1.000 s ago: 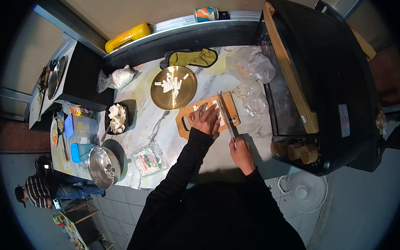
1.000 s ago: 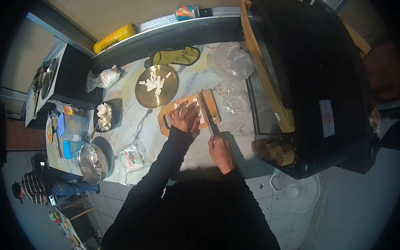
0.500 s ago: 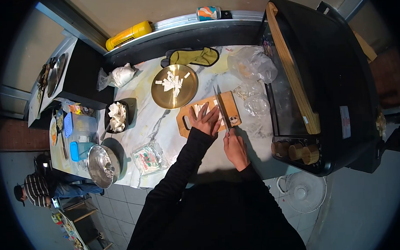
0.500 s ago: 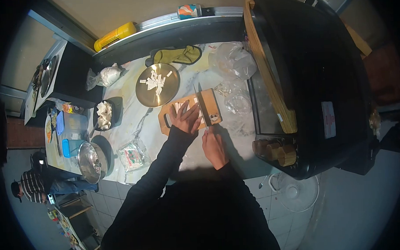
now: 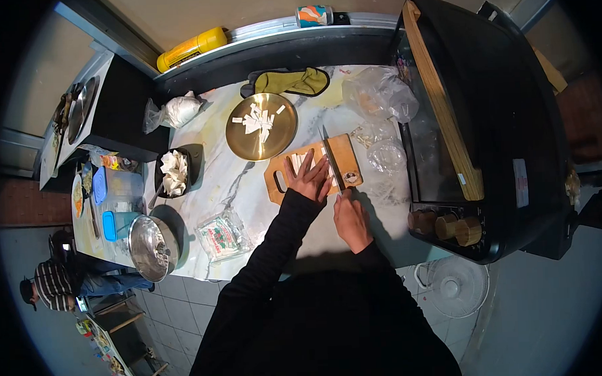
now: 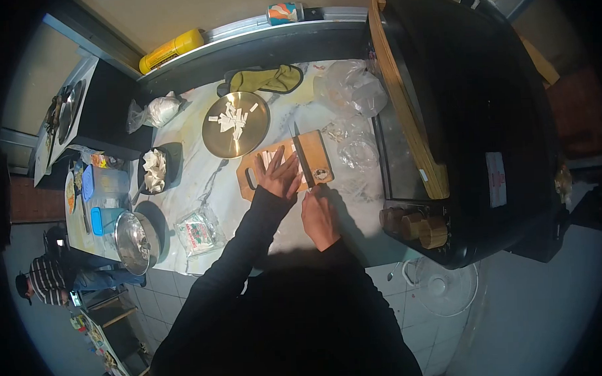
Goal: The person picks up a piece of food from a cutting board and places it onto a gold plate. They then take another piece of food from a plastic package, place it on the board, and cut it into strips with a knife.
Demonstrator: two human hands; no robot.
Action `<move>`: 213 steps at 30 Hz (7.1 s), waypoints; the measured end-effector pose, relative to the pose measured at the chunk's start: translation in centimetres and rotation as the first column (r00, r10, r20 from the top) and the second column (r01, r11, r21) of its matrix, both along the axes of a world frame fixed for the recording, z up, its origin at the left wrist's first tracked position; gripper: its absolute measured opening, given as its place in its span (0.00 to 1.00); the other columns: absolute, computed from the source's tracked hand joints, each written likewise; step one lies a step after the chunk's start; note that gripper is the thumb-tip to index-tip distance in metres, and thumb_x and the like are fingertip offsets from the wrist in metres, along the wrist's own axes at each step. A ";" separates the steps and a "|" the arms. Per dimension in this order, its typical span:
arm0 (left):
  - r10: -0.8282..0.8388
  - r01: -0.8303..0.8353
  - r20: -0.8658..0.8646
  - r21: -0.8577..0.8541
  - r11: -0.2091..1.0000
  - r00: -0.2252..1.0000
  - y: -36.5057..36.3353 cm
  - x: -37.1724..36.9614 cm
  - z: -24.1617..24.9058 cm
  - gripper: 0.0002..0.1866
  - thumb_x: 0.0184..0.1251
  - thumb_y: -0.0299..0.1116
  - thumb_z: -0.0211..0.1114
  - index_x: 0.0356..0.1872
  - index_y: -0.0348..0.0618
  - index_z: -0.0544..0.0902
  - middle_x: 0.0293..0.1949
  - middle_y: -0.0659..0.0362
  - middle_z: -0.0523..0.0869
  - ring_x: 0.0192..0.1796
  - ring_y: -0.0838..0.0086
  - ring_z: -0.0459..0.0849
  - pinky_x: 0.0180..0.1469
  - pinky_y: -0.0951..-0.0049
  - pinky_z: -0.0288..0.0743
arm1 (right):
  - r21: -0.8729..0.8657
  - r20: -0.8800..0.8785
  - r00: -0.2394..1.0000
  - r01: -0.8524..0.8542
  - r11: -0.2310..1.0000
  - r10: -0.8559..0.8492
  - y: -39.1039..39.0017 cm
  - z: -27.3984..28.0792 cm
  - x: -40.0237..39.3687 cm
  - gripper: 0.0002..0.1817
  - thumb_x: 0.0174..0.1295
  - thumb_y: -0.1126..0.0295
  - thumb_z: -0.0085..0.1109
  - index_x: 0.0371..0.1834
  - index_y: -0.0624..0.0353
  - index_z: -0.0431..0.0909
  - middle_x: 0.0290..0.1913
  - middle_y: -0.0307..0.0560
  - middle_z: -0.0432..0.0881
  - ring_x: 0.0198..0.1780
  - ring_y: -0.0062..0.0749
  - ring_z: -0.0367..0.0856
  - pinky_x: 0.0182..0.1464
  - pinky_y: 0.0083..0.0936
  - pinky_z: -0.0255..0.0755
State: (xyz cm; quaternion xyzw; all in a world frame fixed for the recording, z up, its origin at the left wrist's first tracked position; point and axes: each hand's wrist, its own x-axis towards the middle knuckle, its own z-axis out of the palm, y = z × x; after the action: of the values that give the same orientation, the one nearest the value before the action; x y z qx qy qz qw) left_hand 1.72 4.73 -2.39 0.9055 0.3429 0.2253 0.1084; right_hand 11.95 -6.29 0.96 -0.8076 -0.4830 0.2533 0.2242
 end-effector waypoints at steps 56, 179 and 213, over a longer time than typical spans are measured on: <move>0.001 -0.001 0.062 -0.002 1.000 0.998 0.1 -0.1 -0.5 0.20 0.62 0.41 0.65 0.52 0.43 0.84 0.62 0.65 0.79 0.72 0.61 0.65 0.68 0.25 0.38 | 0.023 0.036 0.996 0.084 0.996 -0.084 0.4 -0.4 -0.4 0.17 0.71 0.60 0.46 0.33 0.64 0.73 0.29 0.66 0.80 0.34 0.67 0.80 0.35 0.57 0.73; -0.010 0.020 0.108 -0.092 0.996 0.994 0.3 -0.1 -0.1 0.22 0.62 0.37 0.64 0.56 0.40 0.80 0.61 0.54 0.79 0.71 0.55 0.67 0.72 0.35 0.42 | 0.038 0.050 0.989 0.135 0.990 -0.136 2.1 -2.0 -0.1 0.18 0.71 0.58 0.47 0.37 0.65 0.74 0.30 0.68 0.81 0.34 0.67 0.81 0.36 0.56 0.74; 0.011 0.001 0.138 -0.088 0.996 0.990 0.1 -0.1 -0.6 0.19 0.64 0.36 0.61 0.53 0.37 0.82 0.60 0.55 0.80 0.71 0.56 0.66 0.73 0.37 0.44 | -0.047 0.063 0.994 0.096 0.994 -0.093 -1.8 0.1 0.0 0.21 0.71 0.58 0.47 0.29 0.66 0.77 0.30 0.68 0.81 0.35 0.68 0.80 0.36 0.56 0.74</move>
State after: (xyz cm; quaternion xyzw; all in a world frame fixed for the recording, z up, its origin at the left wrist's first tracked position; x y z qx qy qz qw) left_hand 1.61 4.79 -2.95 0.8812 0.3462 0.2727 0.1710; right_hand 11.99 -8.07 1.10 -0.8423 -0.4443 0.2298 0.2009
